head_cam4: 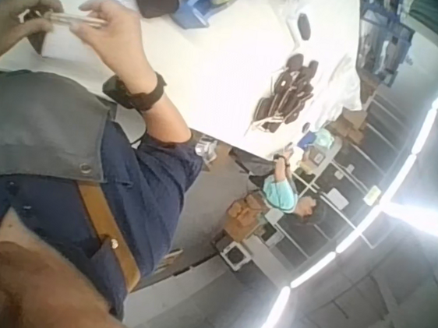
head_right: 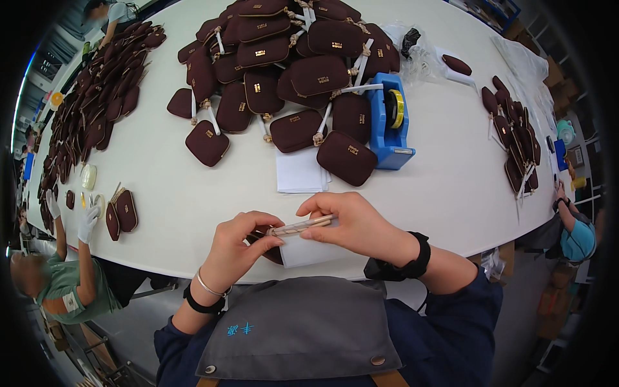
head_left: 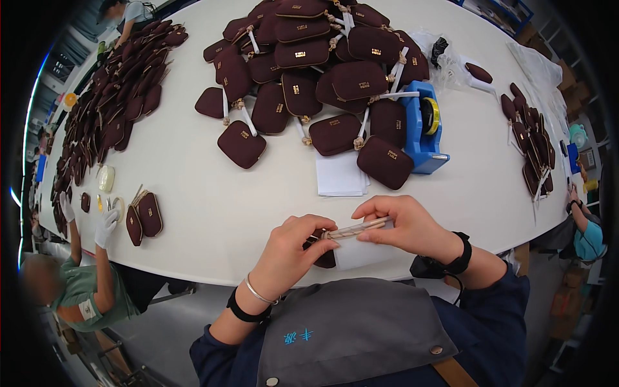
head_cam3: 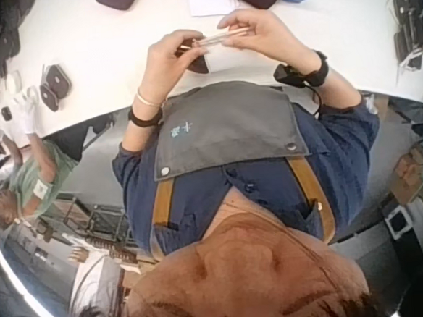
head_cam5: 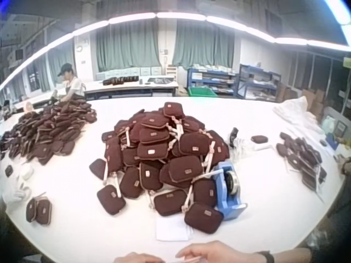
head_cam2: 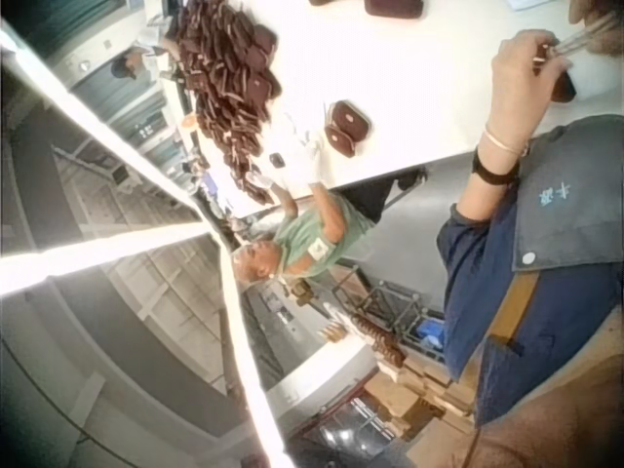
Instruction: The person inserts a white paper tube into the drawstring of a maroon pouch and secures it with a small white band. The person repeats this process for multiple pouches, placing the finished items on a pile on the table.
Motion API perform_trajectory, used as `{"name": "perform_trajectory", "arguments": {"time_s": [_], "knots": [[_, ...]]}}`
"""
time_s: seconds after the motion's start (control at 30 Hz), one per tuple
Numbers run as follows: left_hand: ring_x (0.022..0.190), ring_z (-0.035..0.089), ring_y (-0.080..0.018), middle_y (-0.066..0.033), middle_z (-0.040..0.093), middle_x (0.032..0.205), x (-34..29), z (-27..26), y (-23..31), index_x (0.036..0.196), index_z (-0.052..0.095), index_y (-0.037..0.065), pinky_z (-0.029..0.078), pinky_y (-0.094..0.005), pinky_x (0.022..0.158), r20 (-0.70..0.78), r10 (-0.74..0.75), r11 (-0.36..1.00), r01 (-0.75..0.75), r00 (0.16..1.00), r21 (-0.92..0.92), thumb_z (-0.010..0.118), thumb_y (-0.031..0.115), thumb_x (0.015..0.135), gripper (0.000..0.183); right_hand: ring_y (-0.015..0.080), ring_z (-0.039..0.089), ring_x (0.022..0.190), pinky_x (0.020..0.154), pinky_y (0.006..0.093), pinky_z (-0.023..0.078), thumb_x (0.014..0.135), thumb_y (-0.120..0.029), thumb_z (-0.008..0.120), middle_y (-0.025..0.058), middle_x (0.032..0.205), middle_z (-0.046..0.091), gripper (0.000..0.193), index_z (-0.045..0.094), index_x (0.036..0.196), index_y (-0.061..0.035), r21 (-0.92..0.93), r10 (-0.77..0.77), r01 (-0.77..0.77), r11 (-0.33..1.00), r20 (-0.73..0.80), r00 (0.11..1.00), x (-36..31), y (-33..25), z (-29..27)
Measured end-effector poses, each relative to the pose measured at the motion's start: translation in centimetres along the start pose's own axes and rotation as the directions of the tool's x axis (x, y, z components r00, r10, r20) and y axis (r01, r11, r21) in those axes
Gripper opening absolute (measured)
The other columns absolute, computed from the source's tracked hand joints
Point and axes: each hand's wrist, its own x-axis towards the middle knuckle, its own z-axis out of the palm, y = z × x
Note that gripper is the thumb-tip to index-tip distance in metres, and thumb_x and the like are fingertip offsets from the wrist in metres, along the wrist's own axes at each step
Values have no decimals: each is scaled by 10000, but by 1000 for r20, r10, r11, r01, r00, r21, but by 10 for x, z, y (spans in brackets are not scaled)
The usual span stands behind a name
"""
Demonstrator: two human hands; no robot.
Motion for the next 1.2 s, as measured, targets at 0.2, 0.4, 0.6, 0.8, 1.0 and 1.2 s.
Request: {"name": "perform_trajectory", "arguments": {"time_s": [0.2, 0.4, 0.6, 0.8, 1.0, 1.2], "knots": [[844, 663, -185, -87, 709, 946, 3, -5, -4, 1070, 680, 40, 550, -272, 717, 56, 35, 999, -35, 998, -4, 775, 60, 772, 313, 89, 615, 773, 691, 245, 480, 808, -99, 756, 27, 825, 658, 291, 662, 1077, -38, -105, -56, 55, 993, -14, 998, 0, -5, 2], [748, 600, -193, -83, 720, 897, 7, -3, 0, 1045, 711, 46, 491, -289, 691, 87, 16, 1000, -14, 996, -22, 752, 95, 803, 251, 130, 581, 683, 673, 271, 478, 835, -127, 730, 46, 729, 608, 270, 654, 1077, -35, -109, -134, 129, 986, -43, 990, -1, -3, 6], [737, 582, -190, -86, 717, 883, 7, -1, 1, 1027, 719, 39, 467, -288, 686, 59, 48, 997, -52, 997, 62, 743, 109, 813, 227, 101, 567, 670, 648, 260, 468, 835, -122, 729, 27, 714, 598, 271, 660, 1084, -41, -36, -58, 55, 998, -69, 996, -5, -5, 8], [727, 557, -183, -96, 689, 813, 6, 3, -2, 1049, 713, 25, 458, -289, 694, 115, -38, 996, 47, 993, -77, 745, 111, 811, 255, 98, 558, 659, 641, 258, 465, 837, -133, 734, 26, 712, 602, 304, 650, 1113, -38, -33, -60, 58, 998, -62, 996, -6, -4, 9], [721, 547, -178, -95, 677, 790, 6, 3, 1, 1059, 710, 20, 458, -291, 693, 97, -52, 996, 58, 994, -65, 741, 102, 816, 258, 112, 556, 647, 636, 262, 463, 821, -147, 756, 33, 708, 604, 335, 636, 1110, -28, -33, -64, 61, 998, -93, 994, -8, 2, 13], [711, 542, -174, -89, 682, 800, 5, 3, 2, 1057, 707, 13, 448, -290, 710, 95, -46, 996, 53, 994, -68, 740, 96, 815, 258, 125, 525, 616, 607, 275, 444, 820, -148, 757, 36, 677, 583, 313, 631, 1076, -19, -72, -85, 77, 994, -110, 990, -9, 0, 15]]}}
